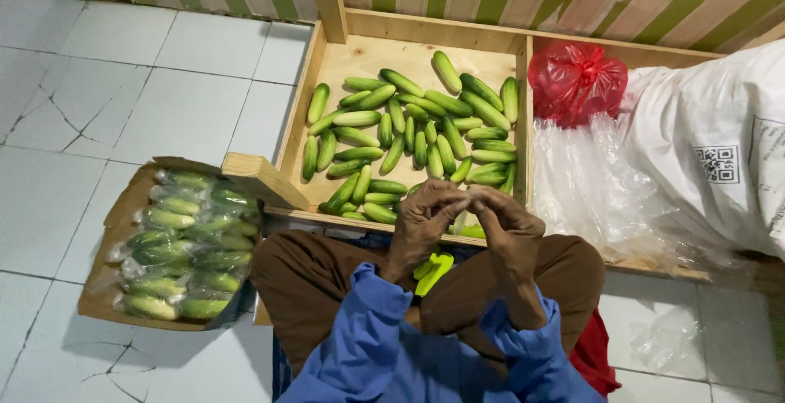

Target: The person wipes cucumbers with a cloth, places them into plastic bags, and puts the bagged cucumbers into a cardboard box.

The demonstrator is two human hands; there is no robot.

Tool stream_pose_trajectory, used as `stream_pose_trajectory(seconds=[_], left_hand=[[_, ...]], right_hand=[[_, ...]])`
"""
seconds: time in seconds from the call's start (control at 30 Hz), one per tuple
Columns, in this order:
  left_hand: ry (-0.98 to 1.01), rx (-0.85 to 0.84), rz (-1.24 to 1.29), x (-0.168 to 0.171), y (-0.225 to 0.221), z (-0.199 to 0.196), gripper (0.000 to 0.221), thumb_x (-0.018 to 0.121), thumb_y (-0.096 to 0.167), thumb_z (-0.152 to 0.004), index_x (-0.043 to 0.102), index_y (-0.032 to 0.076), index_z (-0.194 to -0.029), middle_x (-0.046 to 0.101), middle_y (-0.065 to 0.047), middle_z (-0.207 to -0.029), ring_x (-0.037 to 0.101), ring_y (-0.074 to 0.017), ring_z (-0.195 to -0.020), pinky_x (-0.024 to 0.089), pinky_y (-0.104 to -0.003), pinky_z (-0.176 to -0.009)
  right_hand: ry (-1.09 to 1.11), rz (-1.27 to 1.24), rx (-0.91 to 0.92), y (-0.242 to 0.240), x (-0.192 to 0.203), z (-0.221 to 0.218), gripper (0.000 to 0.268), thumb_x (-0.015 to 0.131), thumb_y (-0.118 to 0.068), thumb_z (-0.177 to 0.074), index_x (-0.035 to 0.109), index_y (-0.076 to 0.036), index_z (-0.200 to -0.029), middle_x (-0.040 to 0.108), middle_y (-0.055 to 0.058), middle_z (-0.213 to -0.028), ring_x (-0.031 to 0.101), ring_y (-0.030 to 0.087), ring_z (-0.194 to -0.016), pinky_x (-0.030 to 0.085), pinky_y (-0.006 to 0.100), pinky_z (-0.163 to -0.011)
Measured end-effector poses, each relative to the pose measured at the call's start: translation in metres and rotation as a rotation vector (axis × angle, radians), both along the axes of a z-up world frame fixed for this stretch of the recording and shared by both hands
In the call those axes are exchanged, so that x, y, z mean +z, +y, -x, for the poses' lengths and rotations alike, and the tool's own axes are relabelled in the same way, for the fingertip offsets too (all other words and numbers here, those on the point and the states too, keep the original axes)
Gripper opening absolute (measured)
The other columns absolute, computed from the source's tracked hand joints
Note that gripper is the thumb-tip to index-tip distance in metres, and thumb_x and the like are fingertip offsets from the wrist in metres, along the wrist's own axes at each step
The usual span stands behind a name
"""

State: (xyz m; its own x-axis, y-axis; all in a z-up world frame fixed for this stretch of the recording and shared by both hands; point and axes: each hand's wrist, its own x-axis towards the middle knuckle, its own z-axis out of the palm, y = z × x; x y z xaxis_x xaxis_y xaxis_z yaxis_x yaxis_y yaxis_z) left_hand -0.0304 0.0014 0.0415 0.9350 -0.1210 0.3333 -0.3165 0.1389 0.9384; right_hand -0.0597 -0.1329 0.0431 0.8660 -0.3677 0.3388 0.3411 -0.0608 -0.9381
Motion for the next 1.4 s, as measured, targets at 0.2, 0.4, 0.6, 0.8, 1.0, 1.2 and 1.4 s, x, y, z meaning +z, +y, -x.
stream_pose_trajectory(seconds=[0.2, 0.4, 0.6, 0.8, 1.0, 1.2, 1.4], left_hand=[[0.101, 0.057, -0.275, 0.009, -0.001, 0.000, 0.039, 0.068, 0.031, -0.100, 0.073, -0.006, -0.091, 0.073, -0.027, -0.075, 0.074, -0.0392, -0.070, 0.058, -0.040, -0.047], [0.229, -0.116, 0.233, -0.036, 0.007, -0.021, 0.013, 0.080, 0.000, -0.087, 0.076, -0.004, -0.099, 0.072, -0.016, -0.065, 0.070, -0.0127, -0.056, 0.060, -0.023, -0.051], [0.316, -0.183, 0.314, -0.045, 0.008, -0.028, 0.018, 0.086, 0.002, -0.082, 0.074, -0.002, -0.094, 0.069, -0.012, -0.067, 0.060, -0.0088, -0.054, 0.049, -0.019, -0.047], [0.431, -0.403, 0.414, -0.016, 0.012, -0.029, 0.032, 0.087, -0.004, -0.074, 0.066, -0.004, -0.099, 0.069, -0.011, -0.075, 0.059, -0.0089, -0.051, 0.045, -0.018, -0.044], [0.508, -0.363, 0.373, -0.041, 0.010, -0.035, 0.036, 0.088, -0.005, -0.074, 0.062, -0.006, -0.098, 0.066, -0.016, -0.072, 0.058, -0.0127, -0.049, 0.043, -0.022, -0.040], [0.470, -0.126, 0.368, -0.072, 0.011, -0.035, 0.042, 0.091, 0.003, -0.076, 0.062, -0.005, -0.105, 0.069, -0.017, -0.081, 0.072, -0.0202, -0.061, 0.060, -0.026, -0.049], [0.686, 0.125, 0.352, -0.103, 0.005, -0.009, 0.034, 0.080, 0.033, -0.094, 0.073, 0.001, -0.086, 0.072, -0.015, -0.071, 0.070, -0.0162, -0.054, 0.058, -0.024, -0.048]], right_hand=[[-0.041, 0.053, 0.068, -0.001, -0.010, 0.002, 0.024, 0.081, 0.008, -0.082, 0.077, 0.004, -0.106, 0.077, 0.021, -0.102, 0.074, 0.024, -0.097, 0.062, 0.039, -0.084], [-0.054, 0.077, 0.053, -0.006, -0.018, 0.000, 0.013, 0.078, 0.010, -0.084, 0.077, 0.003, -0.095, 0.077, 0.022, -0.096, 0.075, 0.025, -0.094, 0.061, 0.040, -0.085], [-0.016, -0.035, 0.232, -0.025, -0.043, -0.006, 0.028, 0.081, 0.018, -0.072, 0.075, 0.009, -0.097, 0.075, 0.024, -0.092, 0.074, 0.025, -0.094, 0.061, 0.043, -0.087], [0.028, -0.139, 0.389, -0.031, -0.017, -0.007, 0.057, 0.079, 0.012, -0.077, 0.063, 0.008, -0.132, 0.073, 0.016, -0.084, 0.074, 0.021, -0.088, 0.061, 0.038, -0.085], [0.182, -0.189, 0.353, -0.019, -0.001, -0.006, 0.022, 0.078, 0.013, -0.076, 0.077, 0.006, -0.098, 0.076, 0.021, -0.088, 0.074, 0.025, -0.087, 0.062, 0.041, -0.082], [0.191, -0.172, 0.190, -0.009, -0.031, -0.016, 0.018, 0.080, 0.009, -0.079, 0.077, 0.003, -0.095, 0.076, 0.020, -0.091, 0.074, 0.023, -0.090, 0.062, 0.039, -0.084], [0.037, 0.119, 0.031, -0.007, -0.041, -0.023, 0.017, 0.084, 0.003, -0.084, 0.079, -0.003, -0.099, 0.075, 0.017, -0.102, 0.071, 0.021, -0.100, 0.058, 0.037, -0.089]])
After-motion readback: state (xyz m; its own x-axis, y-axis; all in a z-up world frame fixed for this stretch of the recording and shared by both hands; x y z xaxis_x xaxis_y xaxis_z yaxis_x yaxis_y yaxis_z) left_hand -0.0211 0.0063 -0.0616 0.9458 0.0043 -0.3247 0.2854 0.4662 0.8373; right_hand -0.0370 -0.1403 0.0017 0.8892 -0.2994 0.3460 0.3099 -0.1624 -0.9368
